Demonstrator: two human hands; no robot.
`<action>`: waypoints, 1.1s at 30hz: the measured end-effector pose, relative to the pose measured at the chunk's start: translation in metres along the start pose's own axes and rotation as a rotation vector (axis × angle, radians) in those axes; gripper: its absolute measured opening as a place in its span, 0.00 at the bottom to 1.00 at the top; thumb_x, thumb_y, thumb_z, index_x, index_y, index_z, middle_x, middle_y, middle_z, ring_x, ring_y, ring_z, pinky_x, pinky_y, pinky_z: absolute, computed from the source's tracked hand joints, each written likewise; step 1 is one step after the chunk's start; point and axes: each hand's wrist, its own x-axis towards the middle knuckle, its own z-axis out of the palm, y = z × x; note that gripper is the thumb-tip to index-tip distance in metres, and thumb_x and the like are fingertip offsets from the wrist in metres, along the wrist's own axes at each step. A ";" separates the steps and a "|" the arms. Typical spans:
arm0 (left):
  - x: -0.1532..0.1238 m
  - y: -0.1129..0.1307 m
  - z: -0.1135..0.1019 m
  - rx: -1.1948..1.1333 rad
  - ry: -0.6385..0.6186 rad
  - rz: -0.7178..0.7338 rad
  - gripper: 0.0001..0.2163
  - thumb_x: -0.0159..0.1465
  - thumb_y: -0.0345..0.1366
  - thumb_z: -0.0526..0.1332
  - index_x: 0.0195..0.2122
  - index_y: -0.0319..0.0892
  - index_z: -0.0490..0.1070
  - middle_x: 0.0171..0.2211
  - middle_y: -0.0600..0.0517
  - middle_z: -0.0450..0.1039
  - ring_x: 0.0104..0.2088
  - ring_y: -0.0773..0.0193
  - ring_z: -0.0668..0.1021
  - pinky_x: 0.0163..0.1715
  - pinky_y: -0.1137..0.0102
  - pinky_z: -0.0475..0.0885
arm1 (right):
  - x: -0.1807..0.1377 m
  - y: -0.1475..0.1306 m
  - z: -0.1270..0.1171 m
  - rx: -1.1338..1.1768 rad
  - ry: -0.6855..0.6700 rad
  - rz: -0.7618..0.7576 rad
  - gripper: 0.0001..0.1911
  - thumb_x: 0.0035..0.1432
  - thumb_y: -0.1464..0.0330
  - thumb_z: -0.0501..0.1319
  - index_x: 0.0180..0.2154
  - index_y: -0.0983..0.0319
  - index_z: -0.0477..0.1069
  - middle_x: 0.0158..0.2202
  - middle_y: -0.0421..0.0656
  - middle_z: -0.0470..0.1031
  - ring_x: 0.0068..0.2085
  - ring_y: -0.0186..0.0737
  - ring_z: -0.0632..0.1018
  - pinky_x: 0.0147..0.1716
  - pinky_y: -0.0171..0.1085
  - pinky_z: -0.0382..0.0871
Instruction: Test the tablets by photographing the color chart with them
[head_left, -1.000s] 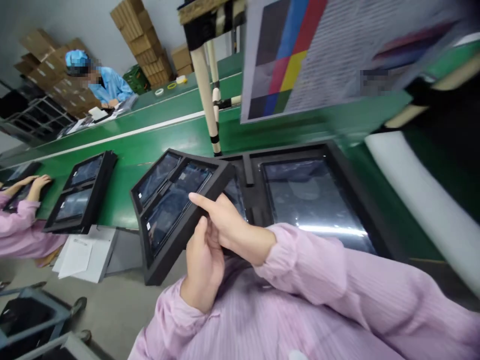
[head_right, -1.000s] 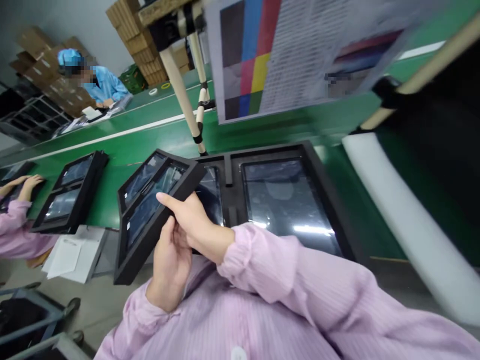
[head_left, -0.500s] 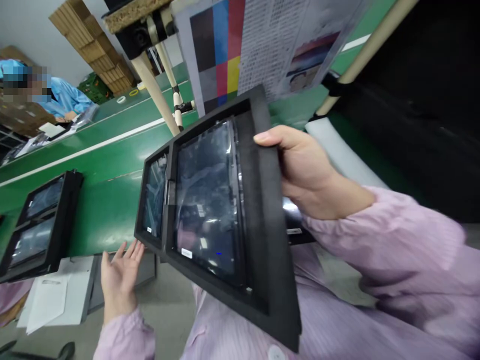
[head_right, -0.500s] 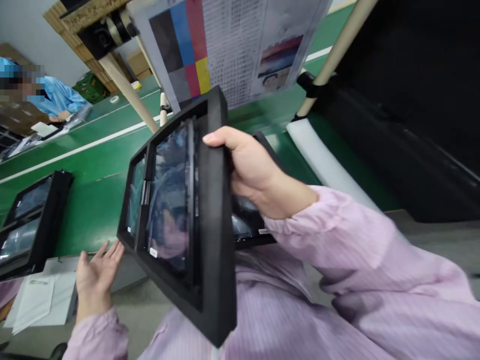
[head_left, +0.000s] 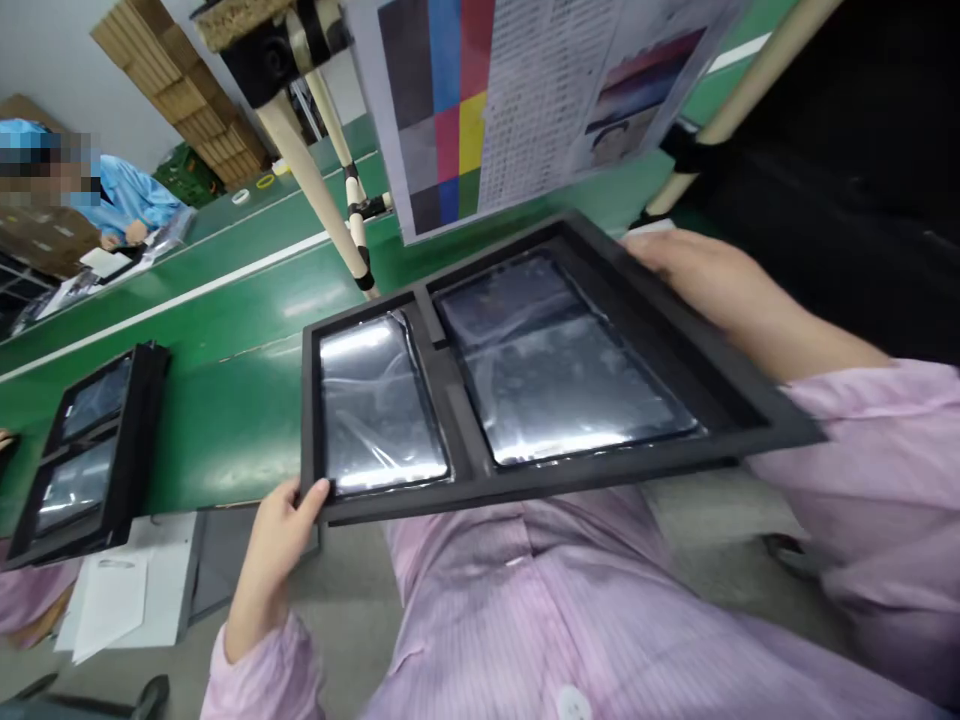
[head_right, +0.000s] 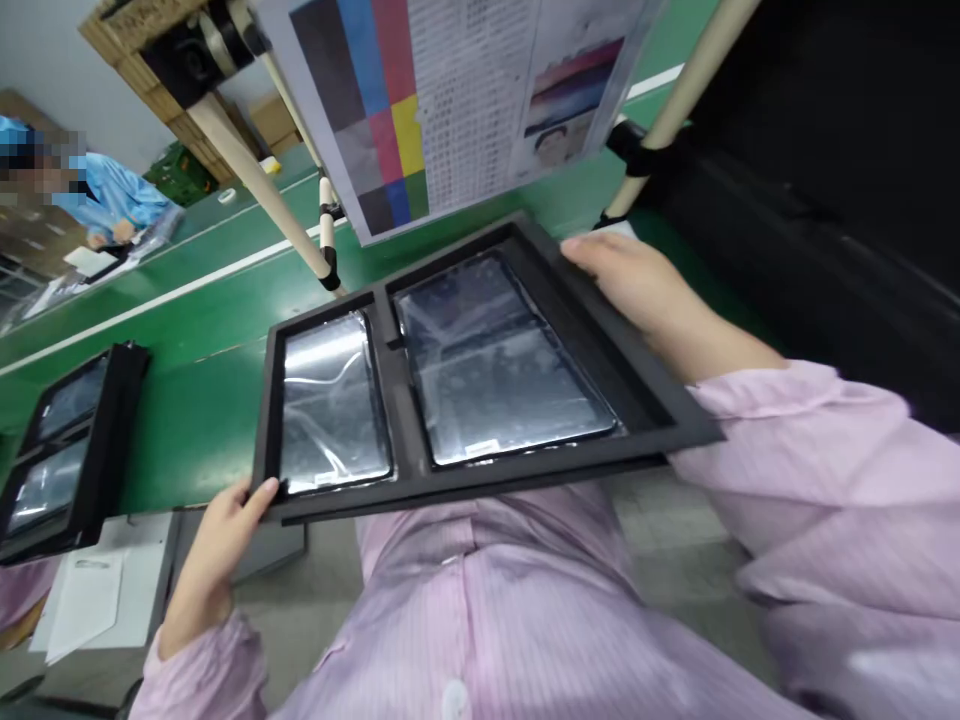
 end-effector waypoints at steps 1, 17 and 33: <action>-0.005 0.002 0.005 0.117 0.023 0.066 0.20 0.51 0.55 0.71 0.30 0.41 0.76 0.31 0.48 0.76 0.36 0.53 0.76 0.36 0.64 0.71 | -0.001 0.007 -0.003 0.027 -0.004 0.077 0.22 0.66 0.66 0.60 0.58 0.68 0.73 0.48 0.53 0.79 0.41 0.39 0.79 0.54 0.48 0.72; -0.005 0.047 0.026 0.898 0.185 0.543 0.31 0.72 0.48 0.48 0.68 0.26 0.55 0.61 0.25 0.67 0.61 0.37 0.73 0.58 0.47 0.71 | -0.041 0.046 -0.038 -0.836 -0.005 -0.363 0.29 0.63 0.55 0.52 0.60 0.58 0.74 0.59 0.54 0.72 0.64 0.64 0.66 0.57 0.64 0.63; 0.106 0.166 0.168 0.870 0.052 0.851 0.09 0.65 0.32 0.57 0.46 0.36 0.71 0.46 0.38 0.69 0.50 0.43 0.71 0.51 0.49 0.71 | -0.004 0.042 -0.001 -0.671 -0.161 -0.319 0.30 0.62 0.51 0.57 0.54 0.66 0.78 0.73 0.49 0.53 0.68 0.59 0.64 0.69 0.53 0.60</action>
